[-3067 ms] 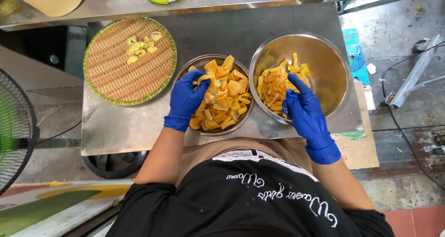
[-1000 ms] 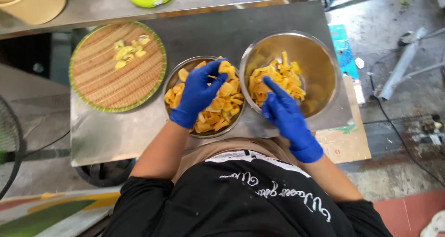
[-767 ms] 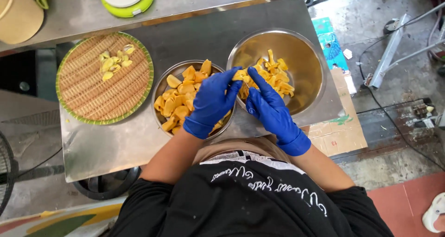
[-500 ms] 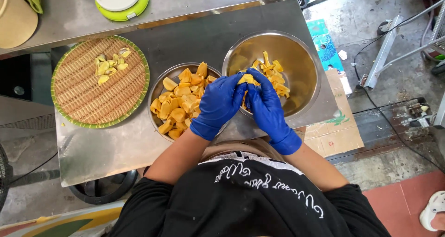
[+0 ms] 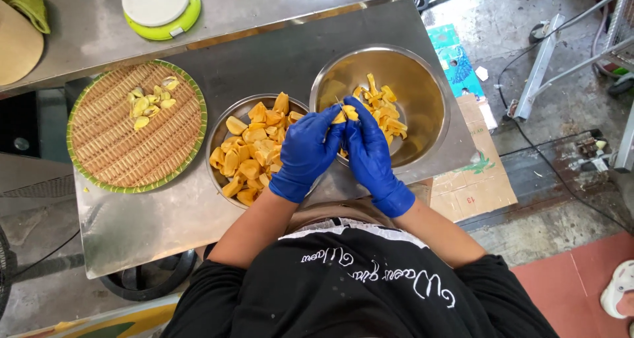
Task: The person separates jackfruit segments by hand and using a small knife, removing seeds and placing the cleaned fruit into a metal bowl.
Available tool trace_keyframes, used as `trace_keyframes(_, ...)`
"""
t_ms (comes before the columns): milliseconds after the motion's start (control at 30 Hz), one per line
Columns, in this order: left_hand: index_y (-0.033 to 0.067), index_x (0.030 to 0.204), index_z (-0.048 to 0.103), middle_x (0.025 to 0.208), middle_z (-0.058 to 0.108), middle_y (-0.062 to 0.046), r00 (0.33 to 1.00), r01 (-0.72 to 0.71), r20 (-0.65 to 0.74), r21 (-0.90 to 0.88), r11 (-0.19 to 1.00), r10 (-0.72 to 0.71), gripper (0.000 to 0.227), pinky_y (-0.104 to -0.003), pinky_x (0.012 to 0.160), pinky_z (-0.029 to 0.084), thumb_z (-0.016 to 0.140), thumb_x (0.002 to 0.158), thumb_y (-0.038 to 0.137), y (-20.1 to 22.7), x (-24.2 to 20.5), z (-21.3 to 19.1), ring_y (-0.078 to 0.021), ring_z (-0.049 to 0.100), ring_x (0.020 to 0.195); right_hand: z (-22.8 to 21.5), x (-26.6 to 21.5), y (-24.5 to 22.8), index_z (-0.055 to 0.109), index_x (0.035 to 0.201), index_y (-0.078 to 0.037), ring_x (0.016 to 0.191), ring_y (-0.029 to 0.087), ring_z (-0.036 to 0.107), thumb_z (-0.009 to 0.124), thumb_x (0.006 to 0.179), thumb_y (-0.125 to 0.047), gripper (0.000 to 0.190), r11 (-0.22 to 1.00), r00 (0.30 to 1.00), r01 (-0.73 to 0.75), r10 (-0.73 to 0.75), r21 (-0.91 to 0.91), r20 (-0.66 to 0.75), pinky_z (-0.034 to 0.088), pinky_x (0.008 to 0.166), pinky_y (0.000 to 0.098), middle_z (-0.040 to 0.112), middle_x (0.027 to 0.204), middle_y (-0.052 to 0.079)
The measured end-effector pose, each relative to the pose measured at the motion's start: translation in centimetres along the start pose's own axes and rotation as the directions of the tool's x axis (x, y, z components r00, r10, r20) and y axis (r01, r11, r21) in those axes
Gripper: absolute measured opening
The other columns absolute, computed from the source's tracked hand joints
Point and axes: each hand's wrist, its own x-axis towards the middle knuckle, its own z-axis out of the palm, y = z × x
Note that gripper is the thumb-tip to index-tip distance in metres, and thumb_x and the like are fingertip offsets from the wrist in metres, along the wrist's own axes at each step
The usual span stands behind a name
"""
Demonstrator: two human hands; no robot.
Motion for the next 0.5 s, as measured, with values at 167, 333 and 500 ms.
trace_keyframes(167, 0.0051, 0.125, 0.069, 0.107, 0.077, -0.012, 0.999, -0.003, -0.048, -0.119, 0.993, -0.003, 0.026, -0.032, 0.077, 0.059, 0.068, 0.098, 0.004, 0.6, 0.0, -0.6, -0.0223, 0.074, 0.086, -1.3, 1.1, 2.7, 0.054, 0.147, -0.008, 0.079, 0.002, 0.052, 0.053, 0.111, -0.019, 0.038, 0.962, 0.964, -0.223, 0.242, 0.155, -0.111, 0.046, 0.069, 0.0192, 0.06, 0.101, -0.001)
trace_keyframes(333, 0.0049, 0.135, 0.064, 0.123, 0.076, -0.008, 0.984, 0.161, 0.004, -0.441, 0.883, -0.178, 0.032, -0.026, 0.085, 0.057, 0.062, 0.103, 0.001, -0.7, 0.5, -1.1, -0.0083, 0.07, 0.095, -5.9, 3.2, 3.4, 0.052, 0.146, -0.008, 0.06, 0.006, 0.044, 0.055, 0.106, -0.024, 0.043, 0.826, 0.829, -0.548, 0.557, 0.128, -0.051, 0.034, 0.052, 0.0225, 0.053, 0.074, -0.001)
trace_keyframes(500, 0.0044, 0.137, 0.068, 0.118, 0.076, -0.007, 0.931, 0.363, 0.167, -0.528, 0.768, -0.325, 0.036, -0.025, 0.086, 0.055, 0.07, 0.101, 0.003, -2.2, 0.1, 0.6, -0.0069, 0.068, 0.103, -4.8, 1.8, 1.4, 0.047, 0.156, -0.007, 0.072, 0.004, 0.05, 0.054, 0.11, -0.019, 0.048, 0.956, 0.955, -0.292, 0.292, 0.0, 0.05, 0.046, 0.067, 0.0203, 0.052, 0.082, -0.003)
